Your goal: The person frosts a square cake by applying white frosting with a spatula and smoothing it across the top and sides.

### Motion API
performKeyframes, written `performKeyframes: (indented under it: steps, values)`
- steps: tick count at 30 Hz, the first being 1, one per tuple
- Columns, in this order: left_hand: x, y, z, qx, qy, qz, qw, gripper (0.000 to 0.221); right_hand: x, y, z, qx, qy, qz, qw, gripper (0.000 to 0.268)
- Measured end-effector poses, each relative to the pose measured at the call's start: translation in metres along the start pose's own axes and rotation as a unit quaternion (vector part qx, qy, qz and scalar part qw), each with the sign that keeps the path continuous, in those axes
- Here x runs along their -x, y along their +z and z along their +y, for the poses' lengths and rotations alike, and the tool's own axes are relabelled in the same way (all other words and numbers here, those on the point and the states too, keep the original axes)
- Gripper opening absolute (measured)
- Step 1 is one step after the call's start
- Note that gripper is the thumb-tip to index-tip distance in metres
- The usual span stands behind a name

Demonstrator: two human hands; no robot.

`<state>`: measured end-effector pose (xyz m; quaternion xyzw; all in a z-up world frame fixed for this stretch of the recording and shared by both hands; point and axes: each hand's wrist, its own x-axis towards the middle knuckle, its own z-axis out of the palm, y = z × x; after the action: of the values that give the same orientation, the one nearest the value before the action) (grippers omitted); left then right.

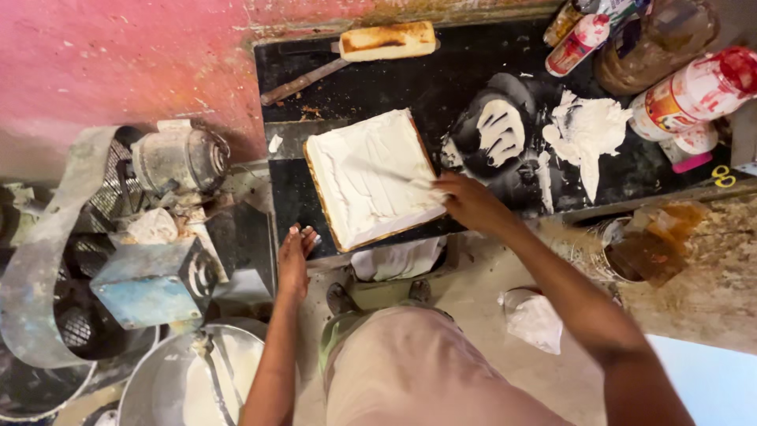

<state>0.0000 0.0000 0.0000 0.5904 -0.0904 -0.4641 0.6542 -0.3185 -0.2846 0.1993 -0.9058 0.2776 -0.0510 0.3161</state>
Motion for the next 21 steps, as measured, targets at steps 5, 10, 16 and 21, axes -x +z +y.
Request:
performKeyframes:
  steps: [5, 10, 16, 21]
  values:
    - [0.013, 0.050, 0.042, -0.075, -0.108, 0.086, 0.988, 0.074, 0.058, 0.047, 0.099, -0.198, 0.144, 0.176, 0.954, 0.024]
    - [0.012, 0.105, 0.074, -0.104, -0.172, 0.120, 0.972, 0.082, 0.072, 0.076, 0.136, -0.425, 0.252, 0.187, 0.849, 0.030]
    - [0.010, 0.137, 0.094, -0.115, -0.191, 0.154, 0.963, 0.098, 0.042, 0.087, 0.123, -0.469, 0.255, 0.123, 0.836, 0.030]
    - [0.000, 0.130, 0.092, -0.105, -0.211, 0.142, 0.961, 0.103, 0.030, 0.086, 0.104, -0.498, 0.297, 0.134, 0.803, 0.030]
